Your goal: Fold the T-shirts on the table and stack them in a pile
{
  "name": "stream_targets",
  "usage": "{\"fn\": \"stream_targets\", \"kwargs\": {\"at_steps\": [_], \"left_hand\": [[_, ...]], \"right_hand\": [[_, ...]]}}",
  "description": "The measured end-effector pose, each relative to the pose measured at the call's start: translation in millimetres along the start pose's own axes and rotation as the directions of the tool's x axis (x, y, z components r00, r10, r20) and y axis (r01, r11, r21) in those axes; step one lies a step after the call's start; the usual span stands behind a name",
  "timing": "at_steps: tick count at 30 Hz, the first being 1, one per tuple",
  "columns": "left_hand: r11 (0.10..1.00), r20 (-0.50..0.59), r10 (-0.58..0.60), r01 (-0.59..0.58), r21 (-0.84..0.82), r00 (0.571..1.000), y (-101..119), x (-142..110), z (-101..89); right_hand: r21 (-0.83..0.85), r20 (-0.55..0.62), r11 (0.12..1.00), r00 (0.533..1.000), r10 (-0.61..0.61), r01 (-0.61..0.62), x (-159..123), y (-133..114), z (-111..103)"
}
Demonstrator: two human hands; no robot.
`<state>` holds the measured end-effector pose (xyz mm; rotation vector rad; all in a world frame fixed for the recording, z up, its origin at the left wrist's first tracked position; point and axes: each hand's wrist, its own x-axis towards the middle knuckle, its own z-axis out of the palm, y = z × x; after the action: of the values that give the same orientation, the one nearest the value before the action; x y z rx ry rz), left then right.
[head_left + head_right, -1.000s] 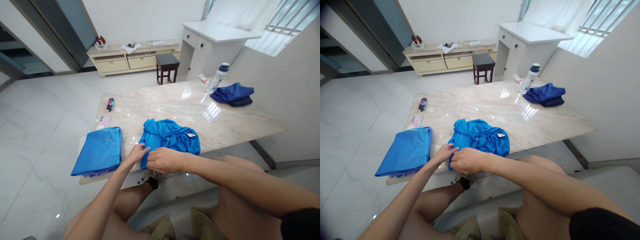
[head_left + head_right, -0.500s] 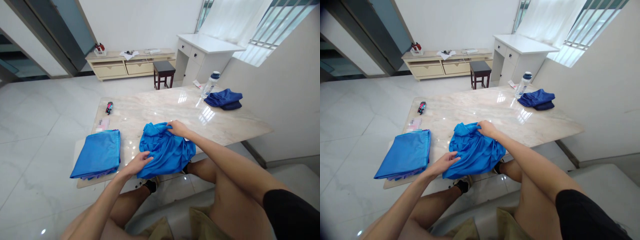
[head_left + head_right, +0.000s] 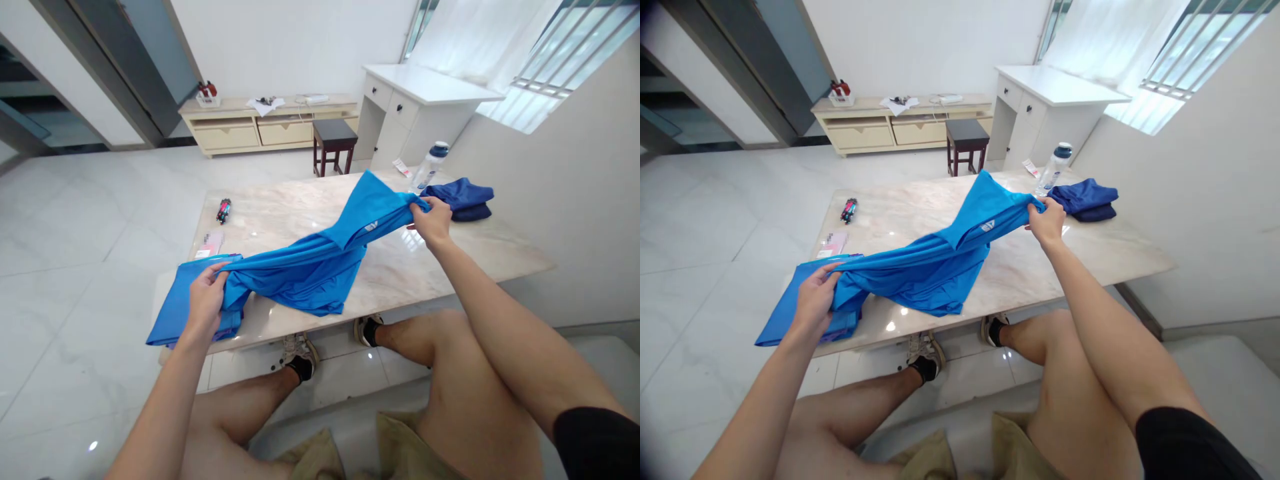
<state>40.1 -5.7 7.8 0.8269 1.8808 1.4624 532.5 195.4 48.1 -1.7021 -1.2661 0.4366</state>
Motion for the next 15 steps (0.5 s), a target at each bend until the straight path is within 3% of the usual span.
{"fn": "stream_targets", "kwargs": {"at_steps": [2,5,7,8,10,12,14,15], "left_hand": [[0.968,0.133,0.105,-0.132,0.213,0.986,-6,0,4.3],[0.817,0.401,0.136,-0.332,0.471,0.906,-8,-4,8.9],[0.776,0.482,0.122,-0.386,0.499,0.868,-3,-8,13.6],[0.801,0.473,0.144,-0.383,0.460,0.869,2,-10,16.8],[0.898,0.334,0.245,-0.343,0.275,0.910,16,-10,24.3],[0.949,0.059,0.313,-0.315,0.027,0.948,33,-5,31.1],[0.951,-0.198,0.244,-0.274,-0.143,0.949,46,6,34.8],[0.958,-0.268,0.174,-0.226,-0.177,0.948,50,11,35.0]], "right_hand": [[0.025,0.084,0.995,0.992,0.099,-0.101,2,17,-4],[0.027,0.189,0.985,0.969,0.162,-0.170,2,34,-5],[0.028,0.200,0.986,0.967,0.156,-0.164,3,35,-6],[0.046,0.185,0.988,0.974,0.134,-0.144,3,33,-7],[0.131,0.112,0.990,0.993,0.033,-0.048,8,26,-9],[0.238,-0.012,0.965,0.994,-0.108,0.108,15,19,-12],[0.301,-0.137,0.930,0.975,-0.177,0.212,23,15,-13],[0.317,-0.174,0.925,0.971,-0.163,0.212,25,15,-13]]}}
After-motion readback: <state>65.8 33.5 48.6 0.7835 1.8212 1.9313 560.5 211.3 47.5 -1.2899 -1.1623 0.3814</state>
